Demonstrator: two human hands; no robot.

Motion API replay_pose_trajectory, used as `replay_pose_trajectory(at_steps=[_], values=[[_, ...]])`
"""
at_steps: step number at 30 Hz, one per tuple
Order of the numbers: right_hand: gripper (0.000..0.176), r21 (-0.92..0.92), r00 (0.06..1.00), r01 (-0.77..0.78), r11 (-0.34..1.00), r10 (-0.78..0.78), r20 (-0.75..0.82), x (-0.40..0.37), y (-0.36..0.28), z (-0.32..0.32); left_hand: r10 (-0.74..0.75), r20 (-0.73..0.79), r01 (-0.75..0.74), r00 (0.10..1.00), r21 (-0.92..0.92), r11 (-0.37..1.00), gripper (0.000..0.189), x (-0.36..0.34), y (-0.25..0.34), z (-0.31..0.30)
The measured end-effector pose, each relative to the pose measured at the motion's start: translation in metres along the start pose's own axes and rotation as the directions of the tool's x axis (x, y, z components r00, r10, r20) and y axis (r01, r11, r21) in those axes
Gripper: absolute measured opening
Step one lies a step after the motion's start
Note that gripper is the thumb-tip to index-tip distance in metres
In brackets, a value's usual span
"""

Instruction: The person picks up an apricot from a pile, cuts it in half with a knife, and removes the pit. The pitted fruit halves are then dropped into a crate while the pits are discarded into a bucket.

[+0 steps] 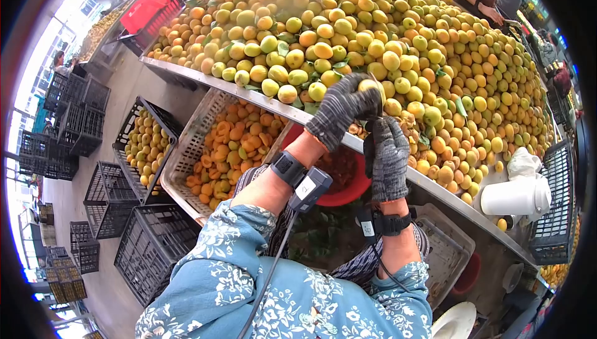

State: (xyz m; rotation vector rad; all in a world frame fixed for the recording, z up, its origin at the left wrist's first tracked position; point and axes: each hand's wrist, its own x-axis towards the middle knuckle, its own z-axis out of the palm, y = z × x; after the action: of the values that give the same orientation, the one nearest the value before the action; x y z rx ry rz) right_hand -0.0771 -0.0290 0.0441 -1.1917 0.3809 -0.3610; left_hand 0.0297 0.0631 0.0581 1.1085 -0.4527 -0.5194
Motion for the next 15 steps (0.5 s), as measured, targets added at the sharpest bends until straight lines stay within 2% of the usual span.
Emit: replay_pose_trajectory(at_steps=[1, 3, 4, 6, 7, 8, 9, 10, 11, 13, 14, 15], values=[[0.014, 0.032, 0.998, -0.056, 0.998, 0.056, -0.004, -0.003, -0.002, 0.001, 0.041, -0.118, -0.036, 0.992, 0.043, 0.998, 0.034, 0.000, 0.005, 0.001], [0.014, 0.038, 0.998, -0.058, 0.998, 0.058, 0.000, -0.004, 0.002, 0.004, -0.039, -0.092, 0.033, 0.995, -0.068, 0.997, 0.032, 0.004, 0.006, -0.009], [0.013, 0.042, 0.998, -0.060, 0.997, 0.060, 0.002, -0.004, 0.003, 0.005, -0.042, -0.093, 0.036, 0.995, -0.064, 0.997, 0.032, 0.004, 0.002, -0.008], [0.014, 0.027, 0.999, -0.046, 0.999, 0.046, -0.005, -0.003, 0.000, 0.006, 0.084, -0.119, -0.085, 0.989, -0.001, 0.996, 0.026, 0.003, -0.002, -0.001], [0.015, 0.007, 0.999, -0.031, 0.999, 0.031, -0.011, -0.001, -0.002, 0.007, 0.083, -0.119, -0.084, 0.989, -0.003, 0.997, 0.026, 0.001, -0.002, 0.000], [0.019, -0.046, 0.998, 0.046, 0.998, -0.047, -0.029, 0.004, 0.001, 0.008, 0.034, -0.077, -0.024, 0.996, 0.122, 0.992, 0.027, -0.001, -0.003, 0.001], [0.019, -0.046, 0.998, 0.044, 0.998, -0.046, -0.032, 0.011, 0.011, 0.001, -0.021, -0.039, 0.030, 0.999, 0.247, 0.969, 0.030, -0.003, -0.004, 0.001], [0.019, -0.162, 0.988, 0.148, 0.976, -0.152, -0.013, 0.019, 0.025, -0.011, -0.086, 0.013, 0.084, 0.996, 0.108, 0.991, 0.032, -0.002, -0.004, 0.001], [0.018, -0.273, 0.967, 0.250, 0.929, -0.255, 0.018, 0.021, 0.025, -0.012, -0.089, 0.016, 0.086, 0.996, 0.109, 0.990, 0.032, -0.004, 0.000, 0.001], [0.018, -0.228, 0.969, 0.244, 0.943, -0.244, 0.028, 0.020, 0.024, -0.015, -0.037, 0.097, 0.007, 0.995, 0.290, 0.957, 0.032, -0.008, 0.011, 0.000], [0.017, -0.240, 0.976, 0.209, 0.948, -0.217, -0.006, 0.019, 0.025, -0.015, -0.064, 0.063, 0.036, 0.996, 0.367, 0.930, 0.032, -0.005, 0.011, 0.001], [0.016, -0.252, 0.981, 0.172, 0.952, -0.188, -0.039, 0.017, 0.025, -0.015, -0.065, 0.062, 0.038, 0.996, 0.365, 0.930, 0.032, -0.001, 0.007, 0.000]])
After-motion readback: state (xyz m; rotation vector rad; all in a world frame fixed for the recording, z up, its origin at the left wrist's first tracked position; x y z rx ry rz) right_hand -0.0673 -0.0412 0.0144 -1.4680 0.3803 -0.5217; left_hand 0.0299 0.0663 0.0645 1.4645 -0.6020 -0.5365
